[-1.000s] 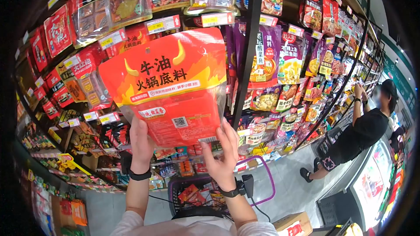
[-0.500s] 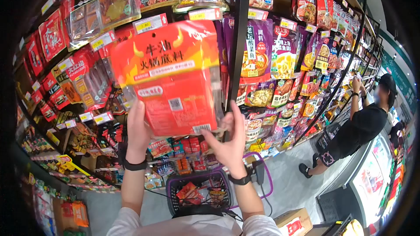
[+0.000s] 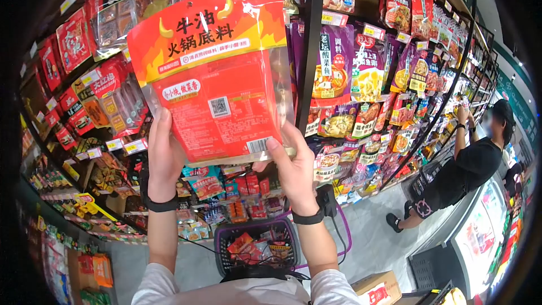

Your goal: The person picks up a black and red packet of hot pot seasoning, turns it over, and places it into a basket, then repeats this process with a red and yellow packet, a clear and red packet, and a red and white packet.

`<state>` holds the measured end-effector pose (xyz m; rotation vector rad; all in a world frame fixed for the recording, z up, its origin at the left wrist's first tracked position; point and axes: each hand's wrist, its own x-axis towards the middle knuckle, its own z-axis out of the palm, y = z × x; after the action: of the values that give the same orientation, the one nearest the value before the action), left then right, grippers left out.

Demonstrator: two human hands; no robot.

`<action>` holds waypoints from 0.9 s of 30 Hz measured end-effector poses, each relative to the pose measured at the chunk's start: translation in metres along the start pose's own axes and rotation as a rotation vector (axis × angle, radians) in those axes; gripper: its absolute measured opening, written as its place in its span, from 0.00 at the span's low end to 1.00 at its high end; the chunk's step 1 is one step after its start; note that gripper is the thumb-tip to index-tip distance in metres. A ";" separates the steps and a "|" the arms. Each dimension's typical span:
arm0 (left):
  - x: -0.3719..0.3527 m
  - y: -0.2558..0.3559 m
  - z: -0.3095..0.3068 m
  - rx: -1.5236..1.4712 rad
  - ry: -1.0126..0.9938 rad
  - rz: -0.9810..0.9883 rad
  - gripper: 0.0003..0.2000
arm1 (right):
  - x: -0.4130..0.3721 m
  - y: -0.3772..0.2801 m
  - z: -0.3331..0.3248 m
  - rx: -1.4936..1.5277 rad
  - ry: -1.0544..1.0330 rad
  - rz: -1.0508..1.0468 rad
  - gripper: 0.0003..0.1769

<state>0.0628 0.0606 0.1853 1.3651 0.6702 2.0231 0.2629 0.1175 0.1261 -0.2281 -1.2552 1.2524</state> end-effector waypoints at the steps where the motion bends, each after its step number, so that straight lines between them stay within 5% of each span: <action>1: -0.005 0.002 0.001 0.018 -0.002 0.015 0.19 | -0.005 0.001 0.000 0.009 0.001 0.002 0.22; 27: -0.055 0.020 0.015 0.136 0.048 -0.032 0.18 | -0.068 -0.021 0.006 0.135 0.089 0.033 0.18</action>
<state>0.0890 0.0080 0.1697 1.3774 0.8591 2.0219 0.2838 0.0527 0.1042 -0.2050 -1.0901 1.3354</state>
